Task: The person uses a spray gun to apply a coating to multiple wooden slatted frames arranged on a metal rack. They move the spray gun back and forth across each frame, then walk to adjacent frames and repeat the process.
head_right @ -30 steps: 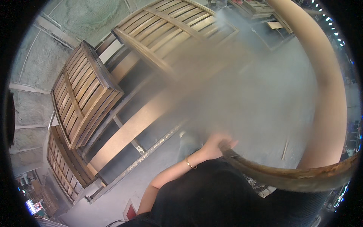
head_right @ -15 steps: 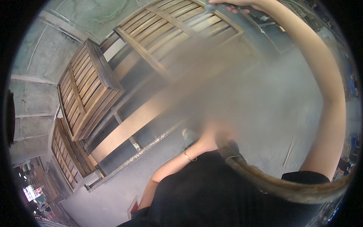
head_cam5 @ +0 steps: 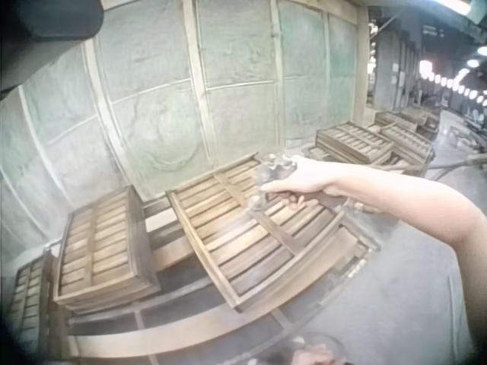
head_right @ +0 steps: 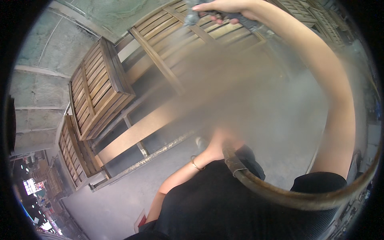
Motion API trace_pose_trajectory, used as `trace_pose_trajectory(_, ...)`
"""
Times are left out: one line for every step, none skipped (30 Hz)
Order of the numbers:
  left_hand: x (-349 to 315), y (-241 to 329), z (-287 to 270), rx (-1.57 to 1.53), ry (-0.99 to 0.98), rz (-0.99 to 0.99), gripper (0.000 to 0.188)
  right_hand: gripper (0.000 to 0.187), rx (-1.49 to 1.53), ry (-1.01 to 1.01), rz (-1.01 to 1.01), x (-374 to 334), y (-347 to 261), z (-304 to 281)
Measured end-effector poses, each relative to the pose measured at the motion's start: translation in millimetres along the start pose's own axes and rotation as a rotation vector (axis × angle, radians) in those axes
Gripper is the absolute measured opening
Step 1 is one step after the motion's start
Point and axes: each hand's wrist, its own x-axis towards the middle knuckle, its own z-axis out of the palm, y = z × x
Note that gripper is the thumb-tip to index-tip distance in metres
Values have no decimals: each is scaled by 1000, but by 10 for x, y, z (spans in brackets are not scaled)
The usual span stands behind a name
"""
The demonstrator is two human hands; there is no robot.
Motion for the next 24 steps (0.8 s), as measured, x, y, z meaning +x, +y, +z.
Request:
trace_pose_trajectory(21,-9,16,11,13,2,47,24,85,-25,-36,22,-34,76)
trace_pose_trajectory(40,-21,18,15,24,8,47,23,169,-50,-73,46,-56,106)
trace_pose_trajectory(56,-33,14,24,34,-2,47,23,126,-32,-62,71,-54,104)
trace_pose_trajectory(70,-49,12,26,43,-9,47,23,81,-15,-51,103,-31,81)
trace_pose_trajectory(82,-65,12,19,50,-20,47,23,36,2,-39,150,3,35)
trace_pose_trajectory(92,-79,13,12,58,-12,47,28,-32,48,-22,197,56,-45)
trace_pose_trajectory(100,-92,11,-3,64,-11,47,33,-99,94,-4,237,129,-153)
trace_pose_trajectory(107,-103,8,-26,70,-10,47,38,-202,196,19,274,216,-276)
trace_pose_trajectory(117,-114,5,-23,69,-12,46,44,-305,299,40,302,326,-398)
trace_pose_trajectory(133,-126,-3,-29,69,-15,46,49,-400,359,104,317,439,-556)
trace_pose_trajectory(151,-139,-14,-34,71,-17,46,53,-496,418,166,322,556,-724)
trace_pose_trajectory(167,-151,-27,-35,74,-17,46,54,-698,514,42,397,673,-812)
trace_pose_trajectory(182,-162,-40,-36,79,-17,46,54,-898,608,-88,499,751,-873)
trace_pose_trajectory(195,-171,-50,-37,85,-16,45,54,-875,598,-35,540,807,-935)
trace_pose_trajectory(202,-177,-60,-25,87,-10,45,54,-851,587,19,559,841,-970)
trace_pose_trajectory(208,-182,-69,-13,89,-3,45,54,-826,576,72,595,830,-971)
trace_pose_trajectory(220,-186,-70,0,99,9,45,50,-783,575,17,643,785,-926)
trace_pose_trajectory(235,-188,-61,-26,109,-10,45,47,-738,575,-35,682,722,-827)
trace_pose_trajectory(254,-187,-40,-52,127,-22,45,44,-693,574,-86,705,621,-730)
trace_pose_trajectory(279,-185,-23,-77,144,-35,45,38,-577,414,-4,729,481,-659)
trace_pose_trajectory(306,-183,-15,-71,145,-33,45,32,-460,253,76,777,339,-562)
trace_pose_trajectory(334,-179,-10,-64,145,-31,45,29,-305,194,2,818,240,-408)
trace_pose_trajectory(364,-175,-13,-65,146,-22,45,25,-150,135,-71,847,156,-269)
trace_pose_trajectory(392,-168,-22,-30,150,-35,44,25,-42,97,-86,869,70,-170)
